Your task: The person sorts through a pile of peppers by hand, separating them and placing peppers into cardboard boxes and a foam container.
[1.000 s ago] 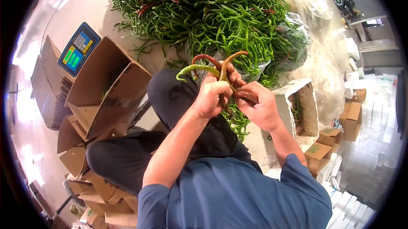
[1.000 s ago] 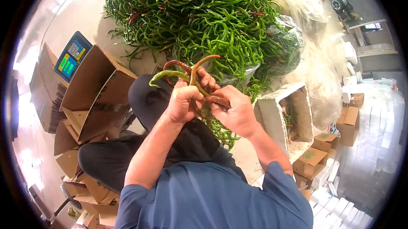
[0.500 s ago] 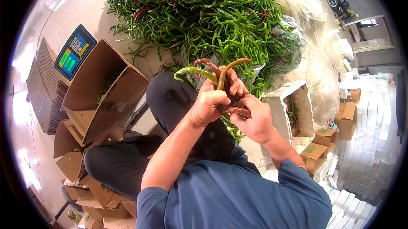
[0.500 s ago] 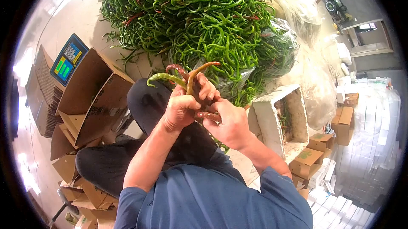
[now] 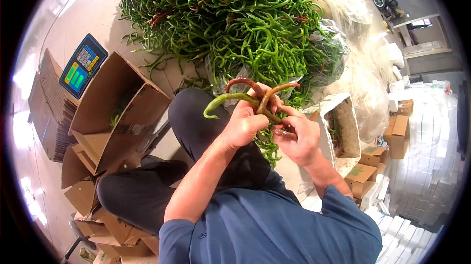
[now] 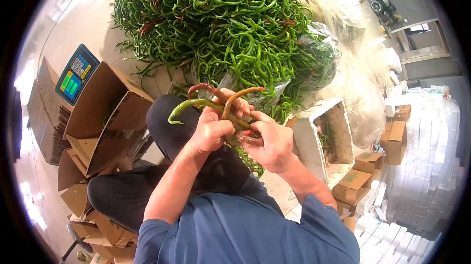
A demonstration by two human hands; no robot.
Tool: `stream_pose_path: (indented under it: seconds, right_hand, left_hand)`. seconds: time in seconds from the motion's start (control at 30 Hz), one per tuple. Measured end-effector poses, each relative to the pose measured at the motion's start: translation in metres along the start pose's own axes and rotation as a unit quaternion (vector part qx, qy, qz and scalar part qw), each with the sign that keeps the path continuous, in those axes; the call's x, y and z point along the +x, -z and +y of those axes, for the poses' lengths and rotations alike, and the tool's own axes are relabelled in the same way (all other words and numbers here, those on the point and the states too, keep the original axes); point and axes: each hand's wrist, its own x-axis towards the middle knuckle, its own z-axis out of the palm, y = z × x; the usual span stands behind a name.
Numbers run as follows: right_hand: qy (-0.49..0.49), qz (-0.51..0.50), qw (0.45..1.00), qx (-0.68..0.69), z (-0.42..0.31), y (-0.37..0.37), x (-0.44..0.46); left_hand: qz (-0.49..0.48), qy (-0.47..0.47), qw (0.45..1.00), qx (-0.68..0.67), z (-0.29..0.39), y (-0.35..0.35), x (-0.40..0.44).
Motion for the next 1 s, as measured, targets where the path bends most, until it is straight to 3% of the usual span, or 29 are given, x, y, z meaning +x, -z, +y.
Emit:
stream_pose_path:
  seconds: [0.23, 0.37, 0.5, 0.63, 0.77, 0.9, 1.0]
  right_hand:
    - [0.077, 0.01, 0.997, -0.018, 0.012, 0.013, -0.001]
    - [0.127, 0.03, 0.99, -0.047, 0.023, 0.02, 0.003]
    - [0.157, 0.049, 0.984, -0.062, 0.032, 0.025, 0.007]
    - [0.168, 0.056, 0.981, -0.073, 0.026, 0.035, 0.014]
    - [0.184, 0.07, 0.976, -0.091, 0.023, 0.04, 0.018]
    - [0.177, 0.077, 0.977, -0.088, 0.022, 0.039, 0.016]
    - [0.176, 0.07, 0.977, -0.094, 0.023, 0.04, 0.012]
  left_hand:
    - [0.011, 0.021, 0.99, 0.143, 0.006, -0.009, -0.003]
    - [0.009, -0.014, 0.973, 0.23, 0.002, -0.009, -0.002]
    - [0.017, -0.1, 0.975, 0.196, -0.012, -0.007, 0.0]
    - [0.0, -0.124, 0.951, 0.283, -0.006, -0.007, 0.0]
    - [-0.026, -0.231, 0.915, 0.33, -0.007, -0.003, 0.008]
    - [-0.06, -0.205, 0.925, 0.313, -0.009, -0.003, 0.008]
    - [-0.038, -0.244, 0.876, 0.414, -0.009, -0.001, 0.009]
